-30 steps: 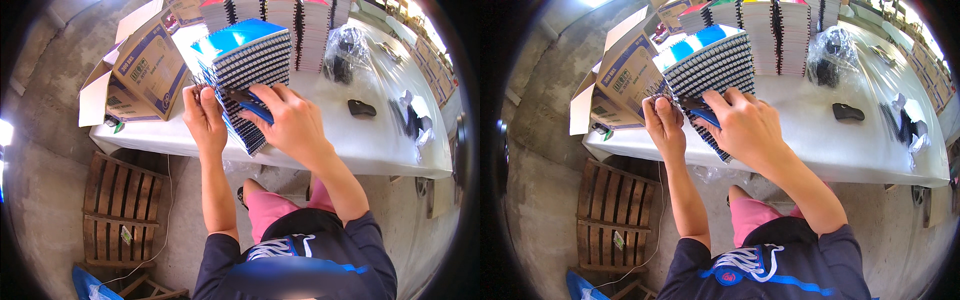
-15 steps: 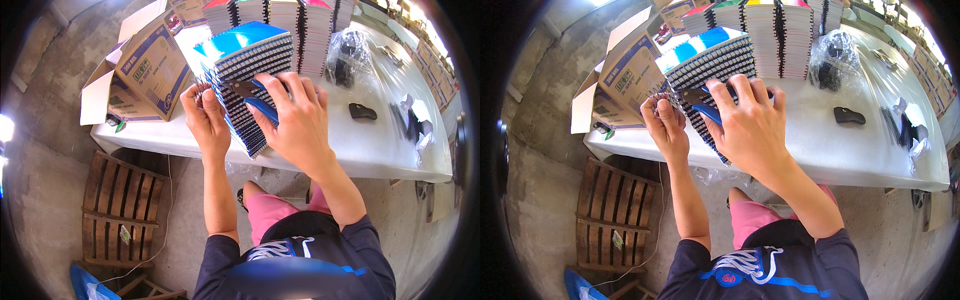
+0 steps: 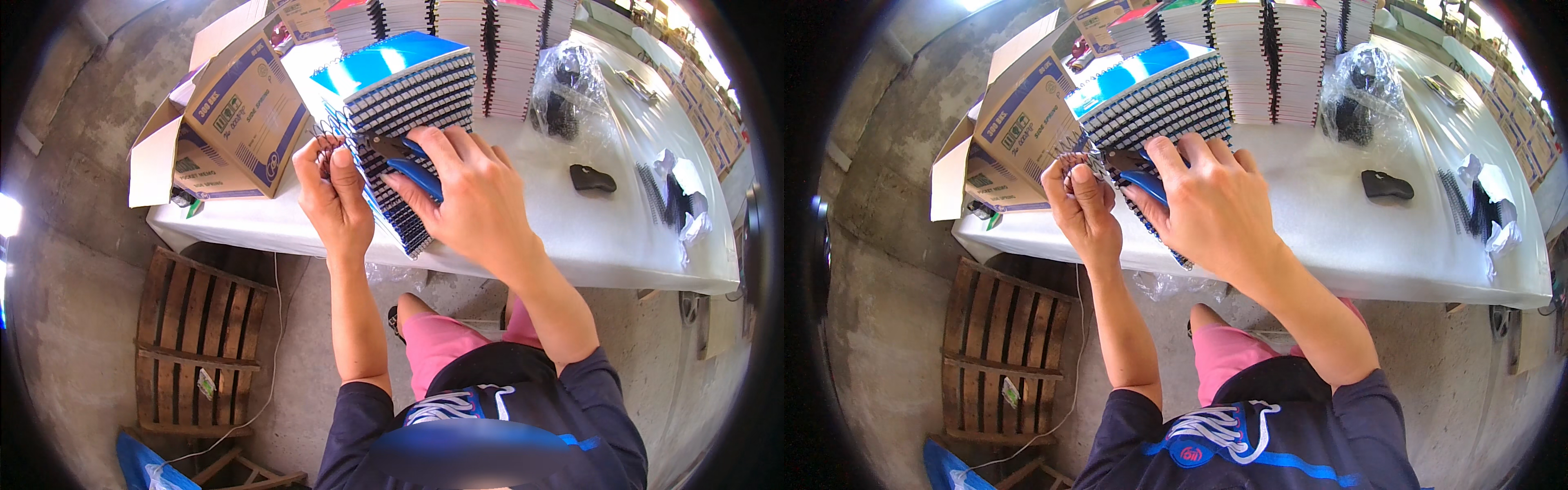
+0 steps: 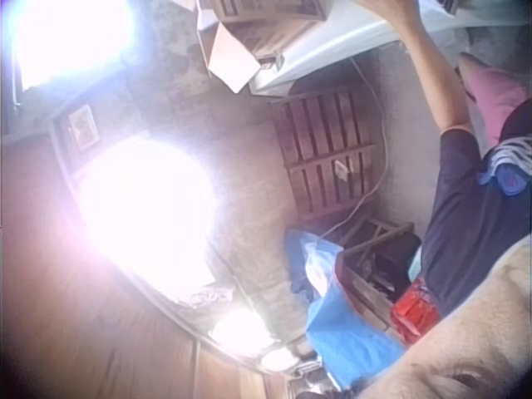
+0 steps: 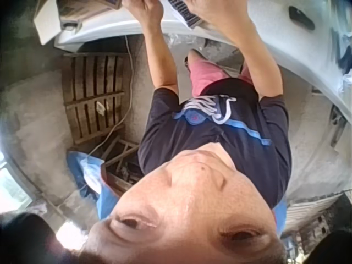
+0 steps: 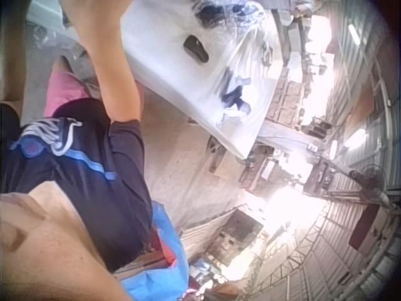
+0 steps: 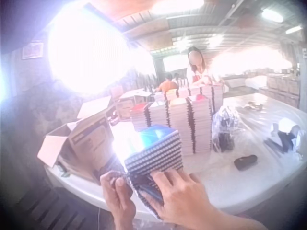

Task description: The person uses blue-handled pliers to cut the excess ends of spiral bindings on a stack of notebooks on a white table.

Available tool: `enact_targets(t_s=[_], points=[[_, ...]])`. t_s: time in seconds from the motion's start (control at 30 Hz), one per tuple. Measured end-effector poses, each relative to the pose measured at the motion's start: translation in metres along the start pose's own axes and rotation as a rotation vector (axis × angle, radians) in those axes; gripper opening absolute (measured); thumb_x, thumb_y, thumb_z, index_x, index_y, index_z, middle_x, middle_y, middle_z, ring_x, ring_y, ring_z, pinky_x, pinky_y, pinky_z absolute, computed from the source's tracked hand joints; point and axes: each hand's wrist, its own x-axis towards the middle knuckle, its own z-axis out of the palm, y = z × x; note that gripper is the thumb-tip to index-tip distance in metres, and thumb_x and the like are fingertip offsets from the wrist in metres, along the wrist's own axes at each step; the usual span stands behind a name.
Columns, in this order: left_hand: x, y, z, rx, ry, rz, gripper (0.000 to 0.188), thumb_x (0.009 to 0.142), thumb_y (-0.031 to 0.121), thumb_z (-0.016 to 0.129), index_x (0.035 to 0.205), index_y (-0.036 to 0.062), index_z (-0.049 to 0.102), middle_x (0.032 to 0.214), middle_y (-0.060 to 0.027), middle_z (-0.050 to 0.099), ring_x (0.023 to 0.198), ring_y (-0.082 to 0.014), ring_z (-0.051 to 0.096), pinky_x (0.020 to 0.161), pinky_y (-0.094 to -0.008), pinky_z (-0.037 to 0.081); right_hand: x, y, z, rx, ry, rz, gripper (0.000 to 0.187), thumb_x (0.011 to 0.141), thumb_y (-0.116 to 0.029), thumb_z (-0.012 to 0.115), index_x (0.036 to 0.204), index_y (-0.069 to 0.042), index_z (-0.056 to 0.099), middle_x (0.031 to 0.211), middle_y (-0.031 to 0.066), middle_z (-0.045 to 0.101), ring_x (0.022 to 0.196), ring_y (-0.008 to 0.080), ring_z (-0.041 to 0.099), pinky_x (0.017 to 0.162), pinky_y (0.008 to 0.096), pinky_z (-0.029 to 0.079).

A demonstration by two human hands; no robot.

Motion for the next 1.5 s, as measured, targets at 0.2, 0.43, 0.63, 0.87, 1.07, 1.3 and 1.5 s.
enact_targets(t_s=[0.2,0.43,0.63,0.87,1.07,1.3,1.5], points=[[-0.005,0.006,0.015,0.083,0.244,0.13,0.024,0.101,0.029,0.045,0.097,0.0049,0.046,0.063,0.0033,0.037,0.049,-0.0027,0.035,0.044,-0.017,0.027,-0.001,0.004,0.004,0.063,-0.051,0.047,0.034,0.081,-0.037,0.068,0.098,-0.009,0.059,0.077,0.0106,0.061,0.064,0.0308,0.064,0.058,0.0415,0.052],[0.001,0.019,-0.02,-1.604,0.06,-0.558,0.013,0.091,0.015,0.047,0.085,0.003,0.046,0.066,-0.0004,0.036,0.051,-0.0081,0.035,0.043,-0.0181,0.029,-0.002,0.002,-0.014,-0.06,0.044,-0.021,0.042,0.079,-0.035,0.069,0.113,-0.012,0.06,0.096,0.0057,0.06,0.093,0.0259,0.057,0.078,0.0409,0.038],[0.017,0.028,-0.018,-1.335,0.347,-0.763,0.014,0.088,0.012,0.056,0.089,-0.0017,0.057,0.083,-0.0048,0.054,0.06,-0.0078,0.041,0.047,-0.017,0.038,0.003,0.001,-0.012,-0.131,0.099,-0.035,0.043,0.079,-0.036,0.069,0.115,-0.014,0.061,0.099,0.0051,0.059,0.096,0.0242,0.055,0.08,0.0429,0.036],[0.022,0.026,-0.008,-0.529,0.072,-0.371,0.033,0.092,0.033,0.063,0.102,0.0016,0.063,0.086,-0.0022,0.061,0.049,-0.0009,0.034,0.04,-0.0156,0.022,0.008,0.0,-0.01,-0.123,0.062,-0.019,0.041,0.079,-0.036,0.069,0.112,-0.014,0.062,0.097,0.0048,0.06,0.092,0.0232,0.057,0.077,0.0431,0.037],[0.022,0.027,0.001,-0.233,0.096,-0.216,0.026,0.091,0.028,0.065,0.091,0.0024,0.064,0.078,-0.0037,0.064,0.047,-0.0017,0.038,0.04,-0.0169,0.022,0.01,-0.008,-0.009,-0.237,0.109,-0.071,0.038,0.077,-0.034,0.07,0.107,-0.012,0.062,0.093,0.0033,0.059,0.092,0.0224,0.056,0.077,0.0429,0.035],[0.019,0.024,0.003,-0.097,0.118,-0.152,0.024,0.092,0.026,0.063,0.094,0.002,0.064,0.076,-0.0033,0.063,0.048,-0.0012,0.04,0.041,-0.0158,0.025,0.013,0.003,-0.006,-0.249,-0.003,-0.09,0.034,0.075,-0.025,0.069,0.106,-0.012,0.061,0.086,0.0057,0.059,0.079,0.0227,0.061,0.068,0.0392,0.047],[0.019,0.024,0.006,-0.077,0.138,-0.105,0.022,0.093,0.022,0.063,0.102,0.0014,0.064,0.075,-0.0028,0.063,0.049,0.0003,0.039,0.043,-0.0147,0.025,0.012,0.003,-0.016,-0.047,-0.064,0.009,0.036,0.078,-0.03,0.07,0.109,-0.013,0.06,0.092,0.006,0.059,0.088,0.0247,0.06,0.078,0.0408,0.044]])
